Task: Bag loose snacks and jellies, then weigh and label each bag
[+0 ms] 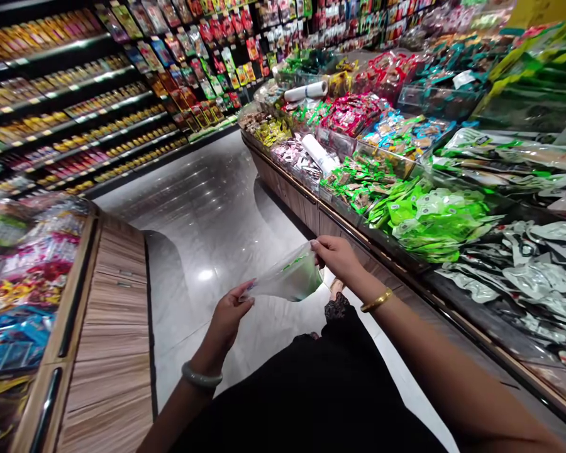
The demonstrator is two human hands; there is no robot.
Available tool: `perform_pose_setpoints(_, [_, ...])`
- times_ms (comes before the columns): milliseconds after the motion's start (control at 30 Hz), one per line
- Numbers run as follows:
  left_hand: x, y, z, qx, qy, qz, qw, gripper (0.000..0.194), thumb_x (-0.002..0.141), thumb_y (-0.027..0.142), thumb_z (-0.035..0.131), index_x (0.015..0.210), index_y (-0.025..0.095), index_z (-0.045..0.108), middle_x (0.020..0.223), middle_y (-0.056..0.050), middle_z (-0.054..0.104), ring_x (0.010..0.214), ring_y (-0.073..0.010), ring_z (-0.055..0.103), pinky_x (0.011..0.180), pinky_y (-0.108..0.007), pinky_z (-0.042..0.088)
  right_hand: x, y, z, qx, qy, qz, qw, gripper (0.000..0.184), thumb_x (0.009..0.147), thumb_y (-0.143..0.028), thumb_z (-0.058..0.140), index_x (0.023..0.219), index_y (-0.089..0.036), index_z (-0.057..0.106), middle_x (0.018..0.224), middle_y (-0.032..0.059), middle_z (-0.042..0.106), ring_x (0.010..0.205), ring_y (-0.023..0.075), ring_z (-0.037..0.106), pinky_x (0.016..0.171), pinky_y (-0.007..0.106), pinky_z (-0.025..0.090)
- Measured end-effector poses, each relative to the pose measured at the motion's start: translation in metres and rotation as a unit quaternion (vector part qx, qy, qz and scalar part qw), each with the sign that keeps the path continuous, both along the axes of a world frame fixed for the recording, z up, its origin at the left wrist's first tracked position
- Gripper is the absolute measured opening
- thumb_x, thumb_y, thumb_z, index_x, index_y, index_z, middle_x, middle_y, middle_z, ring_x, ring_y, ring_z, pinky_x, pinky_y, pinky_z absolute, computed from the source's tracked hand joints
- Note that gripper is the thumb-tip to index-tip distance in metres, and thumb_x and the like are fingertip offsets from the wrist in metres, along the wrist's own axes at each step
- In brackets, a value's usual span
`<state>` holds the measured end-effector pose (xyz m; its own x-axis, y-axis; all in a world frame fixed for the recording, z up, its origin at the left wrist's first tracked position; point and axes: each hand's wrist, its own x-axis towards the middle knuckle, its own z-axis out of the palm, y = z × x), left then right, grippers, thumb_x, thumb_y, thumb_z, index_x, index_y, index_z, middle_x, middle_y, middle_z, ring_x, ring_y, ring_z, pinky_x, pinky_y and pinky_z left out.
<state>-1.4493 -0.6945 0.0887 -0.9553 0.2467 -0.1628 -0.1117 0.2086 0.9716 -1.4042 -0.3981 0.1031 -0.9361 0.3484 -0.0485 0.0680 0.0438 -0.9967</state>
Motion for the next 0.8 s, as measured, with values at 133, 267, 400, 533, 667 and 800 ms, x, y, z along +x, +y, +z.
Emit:
perform_pose_setpoints(133, [-0.009, -0.004, -0.004, -0.050, 0.106, 0.007, 0.993, 0.017, 0.076, 0.028, 0.077, 0.091, 0.026, 0.083, 0.084, -0.004, 0.067, 0.080, -0.0186, 0.058, 0.077, -0.028, 0.044, 0.000, -0.007, 0.007, 0.063, 0.012, 0.017, 0.998, 0.044, 0.086, -0.059, 0.059, 0.065, -0.020, 0.062, 0.052, -0.0015, 0.056, 0.046, 0.0130, 0.051, 0.047, 0.027, 0.042])
perform_pose_setpoints(267, [-0.022, -0.013, -0.008, -0.066, 0.141, 0.001, 0.988, 0.007, 0.075, 0.031, 0.079, 0.072, 0.025, 0.081, 0.072, -0.003, 0.064, 0.071, -0.0186, 0.055, 0.068, -0.028, 0.041, -0.001, -0.009, 0.001, 0.161, 0.064, -0.024, 0.985, 0.041, 0.084, -0.056, 0.063, 0.066, -0.020, 0.069, 0.068, 0.0043, 0.063, 0.066, 0.0174, 0.058, 0.056, 0.029, 0.044])
perform_pose_setpoints(400, [-0.029, -0.017, -0.015, -0.059, 0.153, 0.000, 0.986, 0.016, 0.070, 0.037, 0.082, 0.064, 0.024, 0.077, 0.073, -0.002, 0.063, 0.070, -0.0187, 0.056, 0.071, -0.030, 0.044, -0.002, -0.012, -0.010, 0.008, 0.050, -0.014, 0.999, 0.035, 0.082, -0.052, 0.066, 0.077, -0.018, 0.074, 0.075, 0.0050, 0.067, 0.057, 0.0125, 0.051, 0.047, 0.025, 0.038])
perform_pose_setpoints(533, [-0.025, -0.006, -0.011, 0.014, 0.142, 0.015, 0.990, 0.025, 0.085, 0.046, 0.071, 0.081, 0.022, 0.077, 0.121, -0.009, 0.070, 0.118, -0.0260, 0.060, 0.103, -0.038, 0.042, -0.004, -0.019, -0.015, -0.201, 0.034, 0.023, 0.979, 0.031, 0.082, -0.047, 0.067, 0.077, -0.017, 0.068, 0.059, -0.0007, 0.062, 0.038, 0.0053, 0.030, 0.037, 0.023, 0.017])
perform_pose_setpoints(667, [-0.017, 0.021, 0.009, 0.263, 0.014, 0.043, 0.964, 0.030, 0.087, 0.048, 0.072, 0.082, 0.019, 0.068, 0.110, -0.011, 0.077, 0.119, -0.0272, 0.065, 0.108, -0.042, 0.041, -0.006, -0.031, -0.009, -0.256, 0.036, 0.012, 0.966, 0.039, 0.079, -0.051, 0.072, 0.067, -0.019, 0.053, 0.050, -0.0064, 0.051, 0.034, 0.0027, 0.025, 0.038, 0.020, 0.013])
perform_pose_setpoints(800, [-0.014, 0.049, 0.030, 0.391, -0.090, 0.076, 0.913, 0.037, 0.077, 0.049, 0.082, 0.081, 0.020, 0.060, 0.074, 0.000, 0.073, 0.079, -0.0204, 0.072, 0.087, -0.038, 0.054, -0.001, -0.043, 0.000, -0.286, 0.031, 0.013, 0.958, 0.046, 0.079, -0.058, 0.073, 0.069, -0.019, 0.052, 0.055, -0.0058, 0.052, 0.038, 0.0019, 0.023, 0.037, 0.018, 0.015])
